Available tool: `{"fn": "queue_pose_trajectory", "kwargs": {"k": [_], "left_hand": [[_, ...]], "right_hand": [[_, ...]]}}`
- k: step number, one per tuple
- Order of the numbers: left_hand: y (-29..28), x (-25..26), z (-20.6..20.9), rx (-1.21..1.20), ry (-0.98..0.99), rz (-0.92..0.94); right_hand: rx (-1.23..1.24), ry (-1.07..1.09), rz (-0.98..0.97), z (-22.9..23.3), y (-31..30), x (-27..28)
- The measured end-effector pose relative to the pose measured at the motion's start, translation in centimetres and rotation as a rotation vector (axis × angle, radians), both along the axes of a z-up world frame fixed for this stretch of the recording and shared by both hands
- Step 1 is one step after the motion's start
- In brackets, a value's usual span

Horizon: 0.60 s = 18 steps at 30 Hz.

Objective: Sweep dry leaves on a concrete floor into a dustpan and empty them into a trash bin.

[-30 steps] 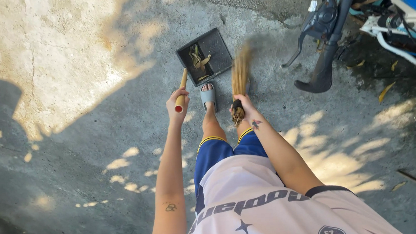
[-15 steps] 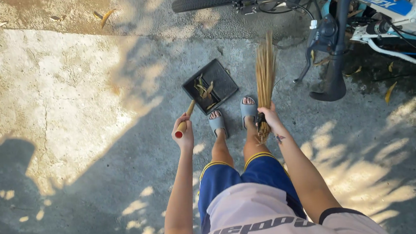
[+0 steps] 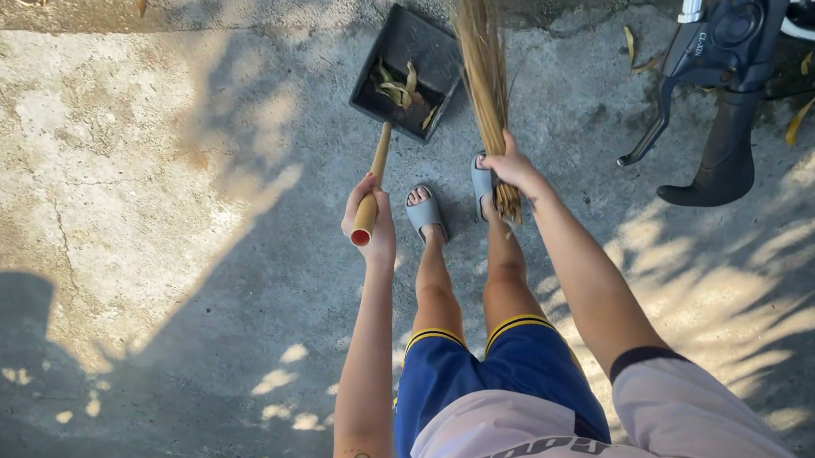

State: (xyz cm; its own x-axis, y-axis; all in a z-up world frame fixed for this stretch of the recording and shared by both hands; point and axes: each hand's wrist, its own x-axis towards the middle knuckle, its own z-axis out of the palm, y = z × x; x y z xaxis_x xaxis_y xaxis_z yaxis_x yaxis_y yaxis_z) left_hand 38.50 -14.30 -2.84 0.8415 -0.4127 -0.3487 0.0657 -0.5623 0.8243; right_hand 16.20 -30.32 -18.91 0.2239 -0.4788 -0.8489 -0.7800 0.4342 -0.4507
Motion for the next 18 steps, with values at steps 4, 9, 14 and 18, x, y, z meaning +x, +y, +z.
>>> {"fn": "queue_pose_trajectory", "kwargs": {"k": [4,9,14,18], "left_hand": [[-0.3,-1.0,-1.5,-0.084,-0.100,-0.095],[-0.8,-0.9,-1.0,0.029,-0.051,-0.098],[-1.4,-1.4,-1.1,0.024,-0.056,-0.127],[0.2,-2.4,-0.4,0.006,-0.111,-0.224]], "right_hand": [[-0.094,-0.179,-0.011,0.3,7.1,-7.8],[0.003,0.147,0.169,8.4,2.2,-5.4],[-0.062,0.302,0.326,2.7,-6.9,-1.8],[-0.151,0.320,0.303,-3.8,-3.6,-9.1]]}}
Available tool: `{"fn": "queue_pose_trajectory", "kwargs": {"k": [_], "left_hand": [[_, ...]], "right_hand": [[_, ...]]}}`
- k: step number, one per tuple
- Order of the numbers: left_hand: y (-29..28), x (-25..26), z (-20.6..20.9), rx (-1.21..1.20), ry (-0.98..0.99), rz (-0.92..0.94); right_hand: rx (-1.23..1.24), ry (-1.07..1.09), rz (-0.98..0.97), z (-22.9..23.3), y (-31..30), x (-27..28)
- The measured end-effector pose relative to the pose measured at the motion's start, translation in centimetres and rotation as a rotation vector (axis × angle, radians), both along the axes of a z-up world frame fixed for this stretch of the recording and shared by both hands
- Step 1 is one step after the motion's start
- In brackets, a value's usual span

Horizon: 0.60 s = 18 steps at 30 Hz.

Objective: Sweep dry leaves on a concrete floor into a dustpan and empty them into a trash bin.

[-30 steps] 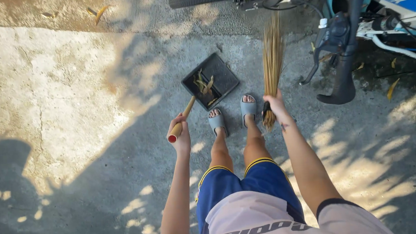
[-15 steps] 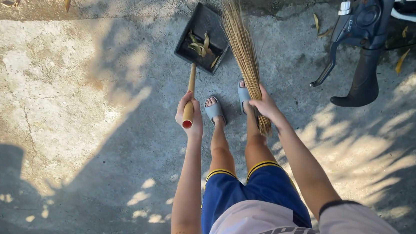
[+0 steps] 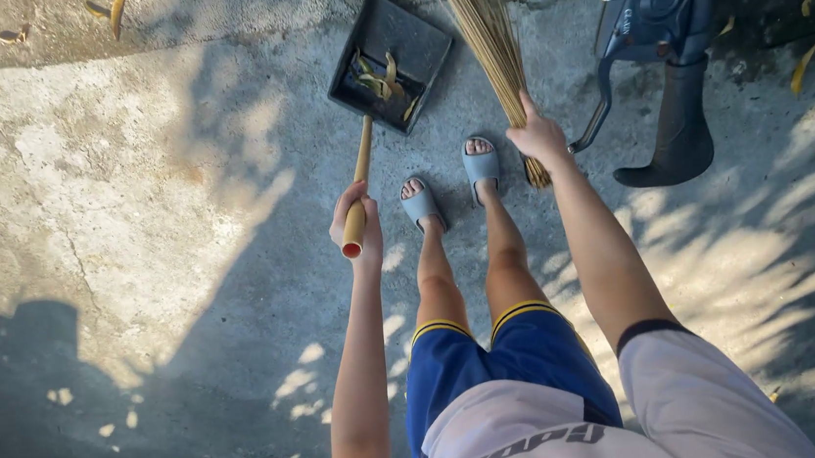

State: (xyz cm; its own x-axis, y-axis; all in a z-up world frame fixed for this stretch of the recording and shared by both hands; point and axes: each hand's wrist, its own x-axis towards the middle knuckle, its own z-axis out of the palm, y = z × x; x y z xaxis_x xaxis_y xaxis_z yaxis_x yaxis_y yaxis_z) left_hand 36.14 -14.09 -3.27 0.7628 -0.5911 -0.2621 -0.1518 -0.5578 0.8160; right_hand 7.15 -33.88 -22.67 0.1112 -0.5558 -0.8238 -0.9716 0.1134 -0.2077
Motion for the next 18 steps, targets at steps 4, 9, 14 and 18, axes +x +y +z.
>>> {"fn": "queue_pose_trajectory", "kwargs": {"k": [4,9,14,18], "left_hand": [[-0.7,-0.1,0.4,0.040,-0.044,-0.030],[0.0,-0.9,0.3,-0.034,0.003,-0.029],[1.4,-2.0,-0.8,-0.089,0.120,-0.024],[1.8,-3.3,-2.2,-0.108,0.087,-0.117]], "right_hand": [[0.103,0.009,-0.194,4.6,3.8,-5.5],[0.113,-0.107,-0.378,10.7,8.8,-10.2],[0.130,-0.140,-0.311,11.5,6.4,-7.1],[0.124,-0.197,-0.153,8.9,-0.6,-2.3]]}}
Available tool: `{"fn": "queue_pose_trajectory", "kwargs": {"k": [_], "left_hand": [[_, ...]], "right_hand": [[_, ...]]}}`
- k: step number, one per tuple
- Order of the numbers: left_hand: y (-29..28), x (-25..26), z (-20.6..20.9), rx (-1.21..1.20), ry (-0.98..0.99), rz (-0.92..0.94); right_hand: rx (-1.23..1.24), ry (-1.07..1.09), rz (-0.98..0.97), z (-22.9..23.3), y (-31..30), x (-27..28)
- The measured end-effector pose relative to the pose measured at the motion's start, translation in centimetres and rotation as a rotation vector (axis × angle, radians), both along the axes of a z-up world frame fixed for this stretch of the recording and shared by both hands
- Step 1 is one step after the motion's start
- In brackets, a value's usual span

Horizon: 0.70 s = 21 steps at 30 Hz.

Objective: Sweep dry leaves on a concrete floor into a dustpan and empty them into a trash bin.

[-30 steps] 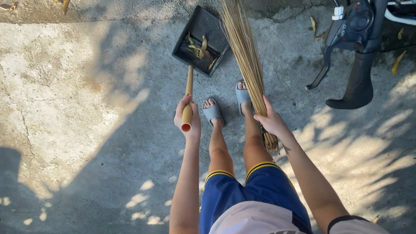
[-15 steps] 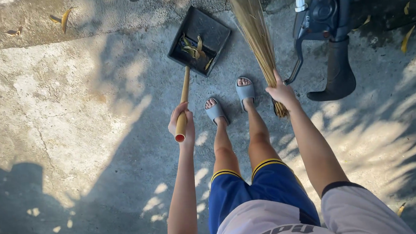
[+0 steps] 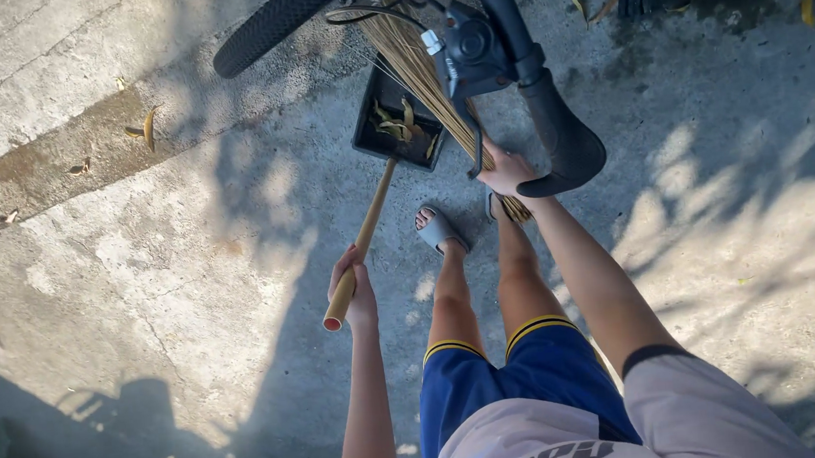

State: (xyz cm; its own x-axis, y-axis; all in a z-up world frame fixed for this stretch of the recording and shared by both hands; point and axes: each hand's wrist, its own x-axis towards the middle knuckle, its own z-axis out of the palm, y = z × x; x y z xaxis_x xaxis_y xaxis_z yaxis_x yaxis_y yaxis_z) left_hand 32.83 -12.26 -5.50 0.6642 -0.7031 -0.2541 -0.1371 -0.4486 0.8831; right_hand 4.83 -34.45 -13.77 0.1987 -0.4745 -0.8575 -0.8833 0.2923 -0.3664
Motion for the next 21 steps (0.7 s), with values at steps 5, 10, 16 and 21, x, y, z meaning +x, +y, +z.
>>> {"fn": "queue_pose_trajectory", "kwargs": {"k": [5,10,16,21], "left_hand": [[-0.3,-1.7,1.8,0.060,0.000,-0.108],[-1.1,-4.0,3.5,0.054,0.001,-0.124],[-2.0,-8.9,3.3,0.063,0.100,-0.100],[-3.0,-12.6,1.1,0.098,0.077,-0.104]], "right_hand": [[0.146,0.096,-0.100,-5.2,1.3,-2.8],[-0.283,-0.271,-0.292,-2.8,5.7,-11.6],[0.062,-0.034,-0.310,5.2,4.6,-17.2],[0.061,0.026,-0.190,2.5,-5.4,-12.4]]}}
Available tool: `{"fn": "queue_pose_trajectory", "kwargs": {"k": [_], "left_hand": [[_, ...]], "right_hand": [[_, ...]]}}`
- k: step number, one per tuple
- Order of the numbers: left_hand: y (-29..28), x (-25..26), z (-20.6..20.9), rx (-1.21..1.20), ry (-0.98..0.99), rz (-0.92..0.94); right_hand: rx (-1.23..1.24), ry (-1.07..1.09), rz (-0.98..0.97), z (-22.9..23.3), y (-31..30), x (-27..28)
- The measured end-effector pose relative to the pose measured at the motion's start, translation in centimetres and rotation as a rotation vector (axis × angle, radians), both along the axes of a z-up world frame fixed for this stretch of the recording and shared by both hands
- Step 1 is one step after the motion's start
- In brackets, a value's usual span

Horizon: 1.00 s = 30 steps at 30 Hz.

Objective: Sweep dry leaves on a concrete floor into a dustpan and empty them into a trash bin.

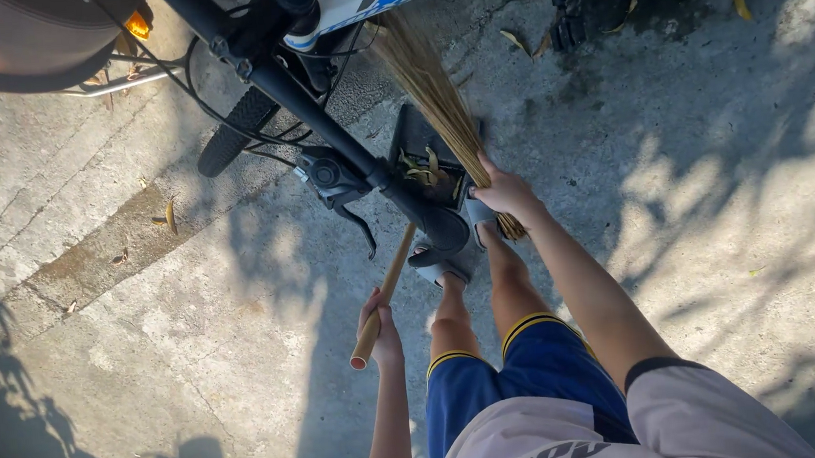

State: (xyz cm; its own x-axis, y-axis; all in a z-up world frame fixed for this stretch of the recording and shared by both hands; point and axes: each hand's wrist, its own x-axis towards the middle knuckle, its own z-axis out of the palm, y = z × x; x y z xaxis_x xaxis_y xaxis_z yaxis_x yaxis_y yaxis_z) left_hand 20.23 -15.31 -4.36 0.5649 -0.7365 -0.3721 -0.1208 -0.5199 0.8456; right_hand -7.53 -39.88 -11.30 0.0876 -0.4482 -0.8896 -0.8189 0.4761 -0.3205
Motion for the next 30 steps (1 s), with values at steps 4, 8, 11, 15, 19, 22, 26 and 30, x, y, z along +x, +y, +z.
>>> {"fn": "queue_pose_trajectory", "kwargs": {"k": [4,8,11,15,19,22,26,30], "left_hand": [[-0.1,-1.4,-1.0,0.118,0.120,0.085],[-2.5,-2.6,1.0,0.091,0.151,0.110],[-3.4,-2.2,1.6,0.024,0.017,-0.053],[-5.4,-3.1,2.7,0.084,0.017,-0.081],[-6.4,-4.0,2.9,0.068,0.010,-0.040],[-7.2,-4.4,3.3,0.119,0.002,-0.018],[-7.4,-4.5,2.1,0.068,-0.034,-0.050],[-7.6,-4.4,2.3,0.029,0.032,-0.059]], "right_hand": [[0.101,-0.017,0.034,-5.0,-4.1,2.1],[-0.071,-0.002,0.011,-10.1,1.8,-1.5],[0.114,0.020,-0.057,-4.7,5.0,-5.4],[0.136,-0.050,-0.192,1.1,7.7,-8.9],[0.062,-0.071,-0.229,3.7,3.9,-7.5],[0.006,-0.067,-0.233,1.1,-4.5,-4.6],[-0.026,-0.052,-0.316,-7.0,-12.1,-3.4],[-0.046,-0.060,-0.338,-11.1,-8.7,-5.6]]}}
